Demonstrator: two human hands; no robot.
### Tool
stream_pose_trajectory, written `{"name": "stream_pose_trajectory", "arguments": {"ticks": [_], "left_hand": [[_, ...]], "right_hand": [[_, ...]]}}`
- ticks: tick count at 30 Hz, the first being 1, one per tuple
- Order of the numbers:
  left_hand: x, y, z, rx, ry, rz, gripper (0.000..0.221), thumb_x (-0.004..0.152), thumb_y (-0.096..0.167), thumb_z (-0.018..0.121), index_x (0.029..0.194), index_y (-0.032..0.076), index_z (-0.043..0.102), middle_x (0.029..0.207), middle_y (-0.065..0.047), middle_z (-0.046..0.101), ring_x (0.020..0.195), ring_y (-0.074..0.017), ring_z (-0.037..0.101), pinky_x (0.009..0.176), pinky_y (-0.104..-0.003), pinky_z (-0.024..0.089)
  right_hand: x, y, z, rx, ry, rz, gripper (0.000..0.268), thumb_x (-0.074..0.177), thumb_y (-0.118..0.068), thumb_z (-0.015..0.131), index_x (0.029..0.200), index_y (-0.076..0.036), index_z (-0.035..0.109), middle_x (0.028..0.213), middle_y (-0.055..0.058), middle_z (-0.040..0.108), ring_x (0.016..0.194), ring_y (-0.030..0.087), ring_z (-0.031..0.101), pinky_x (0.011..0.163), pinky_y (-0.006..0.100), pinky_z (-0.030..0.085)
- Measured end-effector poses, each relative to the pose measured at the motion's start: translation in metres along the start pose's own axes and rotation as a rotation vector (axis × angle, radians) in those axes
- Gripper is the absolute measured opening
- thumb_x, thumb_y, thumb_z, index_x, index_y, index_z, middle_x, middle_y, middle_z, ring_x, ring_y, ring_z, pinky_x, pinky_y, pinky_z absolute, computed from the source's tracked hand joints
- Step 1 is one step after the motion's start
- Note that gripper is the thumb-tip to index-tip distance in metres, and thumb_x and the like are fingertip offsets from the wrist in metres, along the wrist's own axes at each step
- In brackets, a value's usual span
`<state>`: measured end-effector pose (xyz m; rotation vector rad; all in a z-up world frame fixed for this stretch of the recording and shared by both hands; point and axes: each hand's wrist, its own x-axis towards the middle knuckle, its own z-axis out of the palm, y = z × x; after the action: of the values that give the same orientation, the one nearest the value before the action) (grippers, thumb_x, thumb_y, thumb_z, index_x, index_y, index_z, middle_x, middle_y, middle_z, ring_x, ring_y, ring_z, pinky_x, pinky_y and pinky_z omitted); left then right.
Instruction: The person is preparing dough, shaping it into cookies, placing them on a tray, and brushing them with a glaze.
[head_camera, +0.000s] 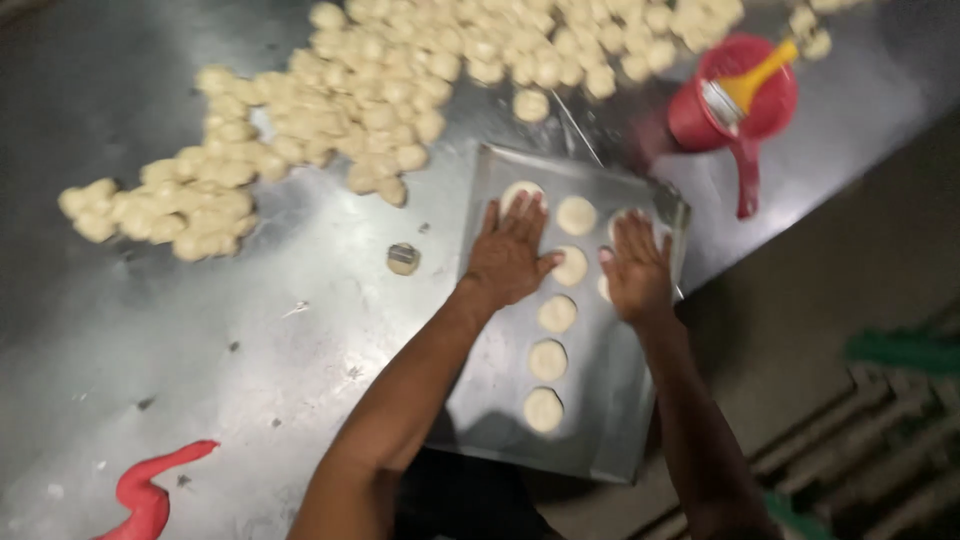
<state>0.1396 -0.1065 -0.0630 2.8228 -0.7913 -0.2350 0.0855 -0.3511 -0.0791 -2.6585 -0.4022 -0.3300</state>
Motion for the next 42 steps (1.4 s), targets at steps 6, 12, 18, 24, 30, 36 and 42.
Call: {"name": "stream_pose_trajectory", "arguments": {"ticks": [6,12,18,24,30,36,42], "left_hand": [[-0.12,-0.009,-0.036,-0.587,0.493,0.057,0.049,0.1,0.03,0.063,0.136,-0.004,0.059,0.142,-0.024,0.059,0.136,-0.0391,0.053,0.117,-0.05,0.04],[-0.311,-0.022,-0.038,-0.826,0.356,-0.612,0.033,0.089,0.018,0.072,0.12,0.004,0.072,0.121,-0.016,0.074,0.097,-0.029,0.073,0.085,-0.035,0.058],[-0.426,-0.021,-0.001,-1.063,0.659,-1.198,0.027,0.093,0.016,0.072,0.116,0.003,0.079,0.103,-0.014,0.079,0.09,-0.0197,0.071,0.082,-0.034,0.058],[-0.421,-0.038,-0.038,-2.032,1.041,-1.076,0.039,0.096,0.014,0.055,0.135,0.006,0.053,0.115,-0.01,0.074,0.103,-0.0206,0.074,0.088,-0.037,0.061],[-0.51,-0.055,0.027,-1.716,1.093,-1.172,0.037,0.101,0.01,0.063,0.135,-0.005,0.064,0.107,-0.015,0.07,0.091,-0.0216,0.07,0.083,-0.037,0.06],[-0.612,-0.063,0.028,-1.738,1.225,-1.145,0.046,0.087,-0.001,0.068,0.133,0.004,0.06,0.103,-0.011,0.071,0.09,-0.0188,0.07,0.08,-0.032,0.06],[-0.668,-0.077,0.026,-1.781,1.327,-1.135,0.037,0.085,-0.005,0.073,0.119,-0.005,0.06,0.103,-0.014,0.071,0.09,-0.0225,0.071,0.08,-0.037,0.062]], "right_hand": [[0.047,-0.052,0.013,0.093,0.172,0.185,0.025,0.097,-0.006,0.063,0.121,-0.009,0.07,0.112,0.016,0.071,0.106,0.035,0.067,0.093,0.045,0.053],[0.144,-0.197,0.105,0.369,0.006,-0.02,0.04,0.077,-0.019,0.08,0.108,0.001,0.063,0.095,0.018,0.068,0.082,0.036,0.068,0.068,0.044,0.055],[0.181,-0.222,0.164,0.212,-0.079,0.004,0.043,0.075,-0.024,0.082,0.102,0.0,0.059,0.094,0.02,0.067,0.083,0.035,0.068,0.07,0.045,0.055],[0.018,-0.342,0.161,0.675,-0.227,-0.519,0.026,0.09,-0.01,0.071,0.113,-0.004,0.062,0.106,0.016,0.063,0.091,0.032,0.064,0.079,0.041,0.055],[-0.04,-0.451,0.122,0.938,-0.903,-0.52,0.048,0.085,-0.008,0.077,0.131,-0.004,0.063,0.129,0.016,0.063,0.111,0.03,0.064,0.09,0.04,0.055],[-0.041,-0.51,0.188,0.564,-0.375,-0.6,0.036,0.085,-0.014,0.08,0.117,0.0,0.07,0.117,0.015,0.069,0.108,0.035,0.059,0.095,0.043,0.05],[-0.049,-0.543,0.219,0.511,-0.288,-0.64,0.024,0.081,-0.015,0.079,0.102,-0.002,0.075,0.104,0.015,0.069,0.098,0.035,0.057,0.09,0.043,0.047]]}}
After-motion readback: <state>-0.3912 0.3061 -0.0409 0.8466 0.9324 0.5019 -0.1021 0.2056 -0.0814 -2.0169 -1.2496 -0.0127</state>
